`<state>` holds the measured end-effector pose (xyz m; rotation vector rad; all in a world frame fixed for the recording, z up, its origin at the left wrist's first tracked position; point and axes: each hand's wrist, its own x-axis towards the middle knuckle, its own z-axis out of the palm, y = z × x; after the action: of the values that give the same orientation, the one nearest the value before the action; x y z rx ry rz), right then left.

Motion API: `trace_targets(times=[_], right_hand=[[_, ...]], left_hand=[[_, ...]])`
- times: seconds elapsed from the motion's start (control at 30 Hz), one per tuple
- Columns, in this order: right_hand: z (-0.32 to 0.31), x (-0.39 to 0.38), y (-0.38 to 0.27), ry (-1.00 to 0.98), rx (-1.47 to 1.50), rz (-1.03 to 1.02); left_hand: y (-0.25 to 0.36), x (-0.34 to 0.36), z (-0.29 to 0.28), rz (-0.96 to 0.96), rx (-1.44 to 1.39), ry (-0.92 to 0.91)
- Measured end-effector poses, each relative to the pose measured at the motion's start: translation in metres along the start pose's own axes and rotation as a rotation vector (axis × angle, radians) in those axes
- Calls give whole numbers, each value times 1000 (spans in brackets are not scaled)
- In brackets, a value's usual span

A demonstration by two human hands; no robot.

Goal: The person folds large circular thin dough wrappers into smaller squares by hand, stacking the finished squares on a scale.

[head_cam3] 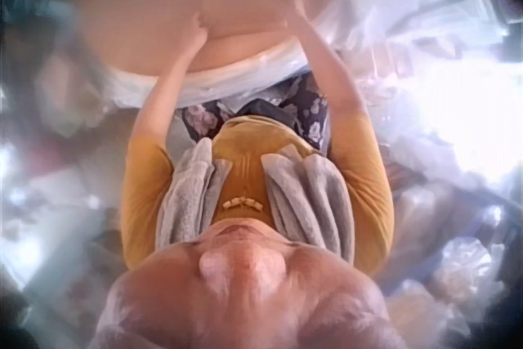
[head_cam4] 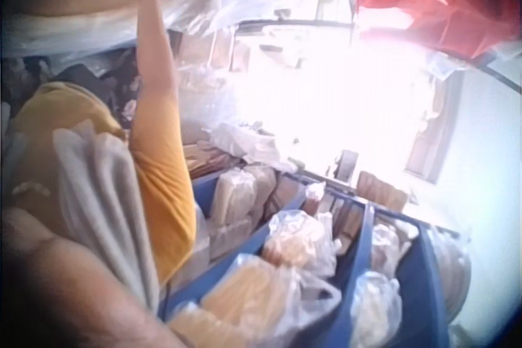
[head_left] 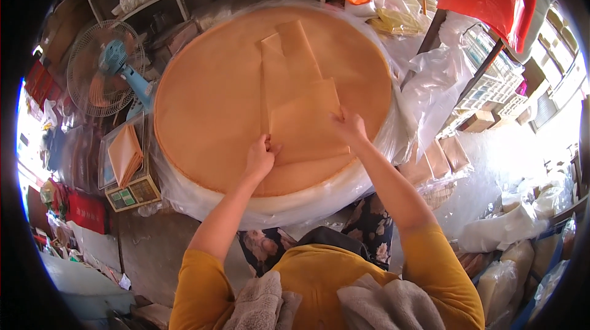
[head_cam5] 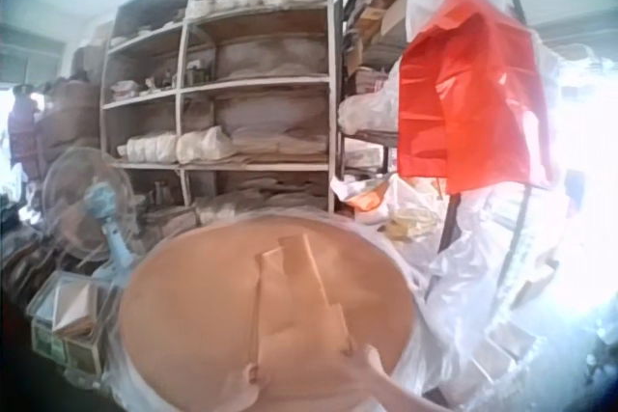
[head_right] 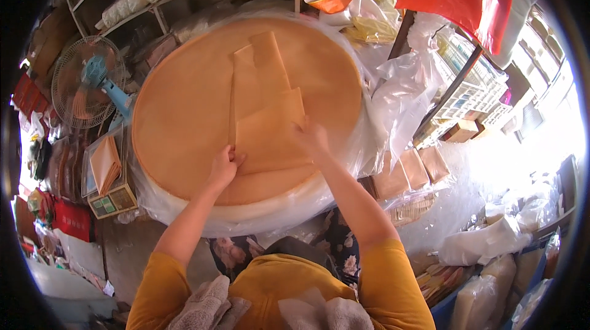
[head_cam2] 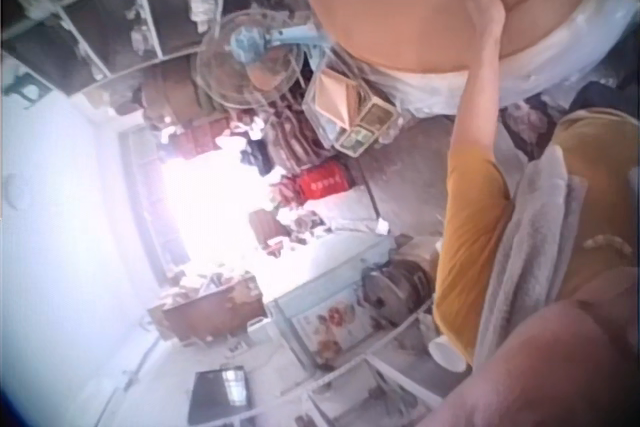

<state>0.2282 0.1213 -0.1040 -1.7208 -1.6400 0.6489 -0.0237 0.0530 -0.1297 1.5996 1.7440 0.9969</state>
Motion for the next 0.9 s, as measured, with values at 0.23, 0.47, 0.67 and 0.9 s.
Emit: trace_targets(times=[0.23, 0.47, 0.67, 0.9], right_hand=[[25, 14, -13, 166, -257, 8], [30, 21, -11, 107, -281, 1], [34, -4, -7, 25, -432, -22], [30, -16, -15, -85, -382, 28]], left_hand=[[5, 1, -1, -60, -55, -79], [10, 2, 1, -98, 102, -59], [22, -22, -18, -154, 45, -139], [53, -40, 2, 231, 592, 104]])
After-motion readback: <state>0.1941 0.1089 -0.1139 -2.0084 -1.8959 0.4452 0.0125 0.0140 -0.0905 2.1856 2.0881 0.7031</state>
